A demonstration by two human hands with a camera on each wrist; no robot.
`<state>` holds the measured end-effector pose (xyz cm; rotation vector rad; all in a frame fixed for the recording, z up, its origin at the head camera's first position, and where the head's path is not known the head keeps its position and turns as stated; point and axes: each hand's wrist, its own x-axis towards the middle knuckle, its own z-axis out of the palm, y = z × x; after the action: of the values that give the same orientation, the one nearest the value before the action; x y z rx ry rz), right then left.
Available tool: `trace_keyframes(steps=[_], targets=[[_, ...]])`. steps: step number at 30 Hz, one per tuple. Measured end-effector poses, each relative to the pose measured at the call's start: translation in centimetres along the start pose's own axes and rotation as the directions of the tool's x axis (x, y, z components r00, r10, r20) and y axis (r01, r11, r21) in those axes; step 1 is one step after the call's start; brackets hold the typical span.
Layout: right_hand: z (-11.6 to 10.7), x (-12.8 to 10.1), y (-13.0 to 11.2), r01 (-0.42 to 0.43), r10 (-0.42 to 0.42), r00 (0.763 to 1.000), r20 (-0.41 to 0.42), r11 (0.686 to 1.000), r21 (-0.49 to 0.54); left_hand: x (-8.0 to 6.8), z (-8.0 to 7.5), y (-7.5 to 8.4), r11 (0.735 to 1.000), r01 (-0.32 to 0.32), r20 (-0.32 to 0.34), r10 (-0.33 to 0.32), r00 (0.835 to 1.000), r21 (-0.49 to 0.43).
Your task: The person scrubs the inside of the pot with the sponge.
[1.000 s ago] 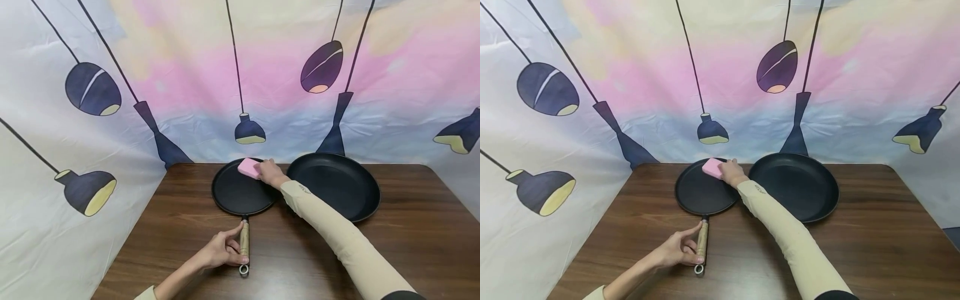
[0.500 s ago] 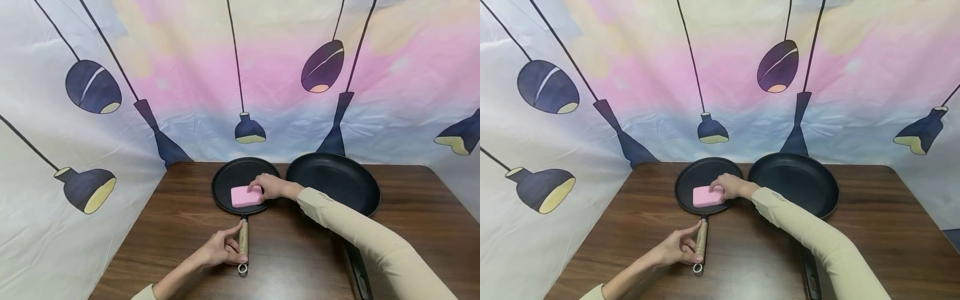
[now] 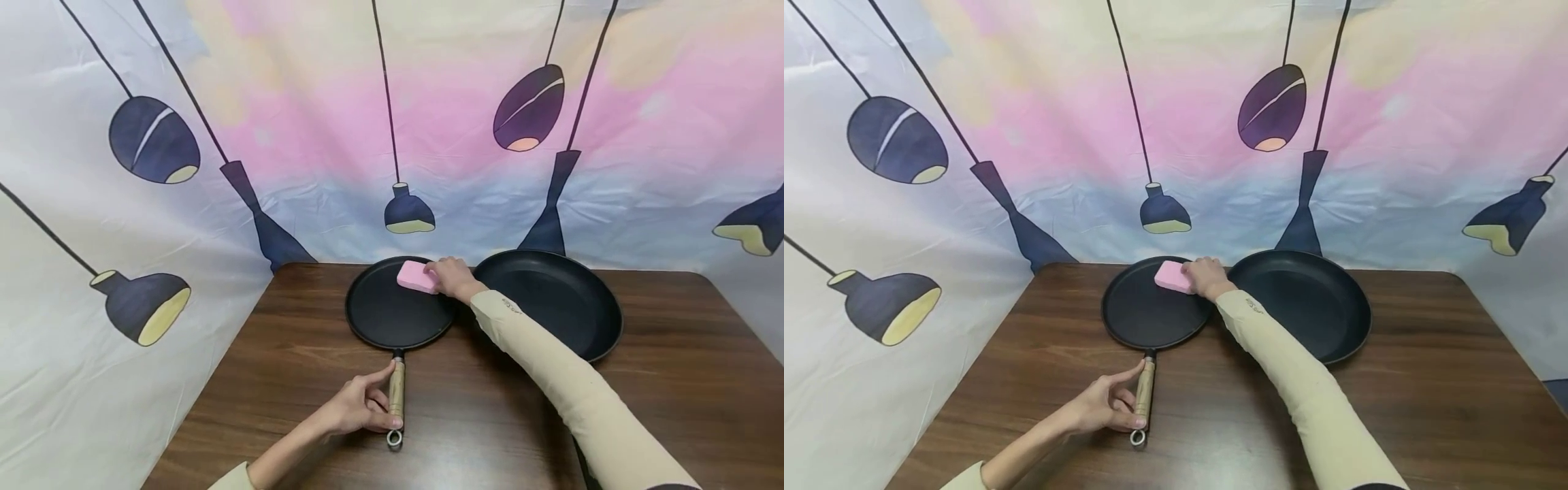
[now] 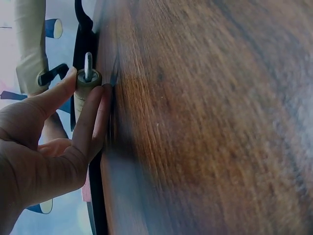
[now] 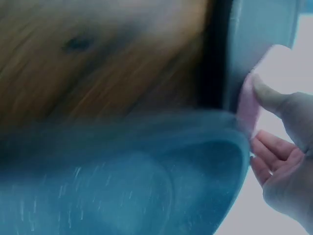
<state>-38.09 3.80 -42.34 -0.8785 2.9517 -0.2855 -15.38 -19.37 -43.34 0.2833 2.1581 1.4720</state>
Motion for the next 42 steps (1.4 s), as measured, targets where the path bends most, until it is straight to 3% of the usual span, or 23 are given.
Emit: trace_keyframes(steps=[3, 7, 12, 17, 21, 26, 33, 37, 42], targets=[[0.0, 0.1, 0.5, -0.051, 0.050, 0.998, 0.030, 0.998, 0.021, 0.2, 0.1, 0.1, 1.000, -0.001, 0.005, 0.001, 1.000, 0.011], [-0.5, -1.4, 0.7, 0.032, -0.040, 0.994, 0.098, 0.996, 0.081, 0.3, 0.2, 0.1, 1.000, -0.001, 0.011, 0.001, 1.000, 0.012], [-1.3, -4.3, 0.7, 0.151, -0.178, 0.968, 0.175, 0.976, 0.158, 0.7, 0.3, 0.3, 1.000, -0.013, 0.019, 0.013, 1.000, 0.022], [-1.5, -5.5, 0.9, 0.199, -0.240, 0.947, 0.213, 0.960, 0.194, 0.9, 0.4, 0.5, 0.999, -0.022, 0.021, 0.021, 1.000, 0.039], [-1.9, -4.9, 1.4, 0.189, -0.221, 0.956, 0.192, 0.967, 0.172, 1.0, 0.6, 0.6, 0.999, -0.016, 0.025, 0.015, 1.000, 0.046], [-1.9, -3.7, 2.8, 0.055, -0.067, 0.988, 0.136, 0.995, 0.088, 1.1, 0.7, 0.5, 0.998, -0.010, 0.024, 0.009, 1.000, 0.059], [-2.0, -3.4, 2.7, -0.030, 0.024, 0.976, 0.215, 0.999, 0.023, 1.4, 0.9, 0.4, 0.998, 0.000, 0.031, -0.002, 1.000, 0.058], [-2.5, -4.1, 1.6, -0.010, 0.011, 0.965, 0.262, 1.000, -0.005, 1.6, 0.8, 0.5, 0.999, -0.011, 0.031, 0.009, 0.999, 0.051], [-1.7, -4.1, -1.5, 0.160, -0.161, 0.965, 0.206, 0.987, 0.023, 0.5, -0.4, 0.1, 0.998, 0.002, 0.002, -0.002, 1.000, 0.068]])
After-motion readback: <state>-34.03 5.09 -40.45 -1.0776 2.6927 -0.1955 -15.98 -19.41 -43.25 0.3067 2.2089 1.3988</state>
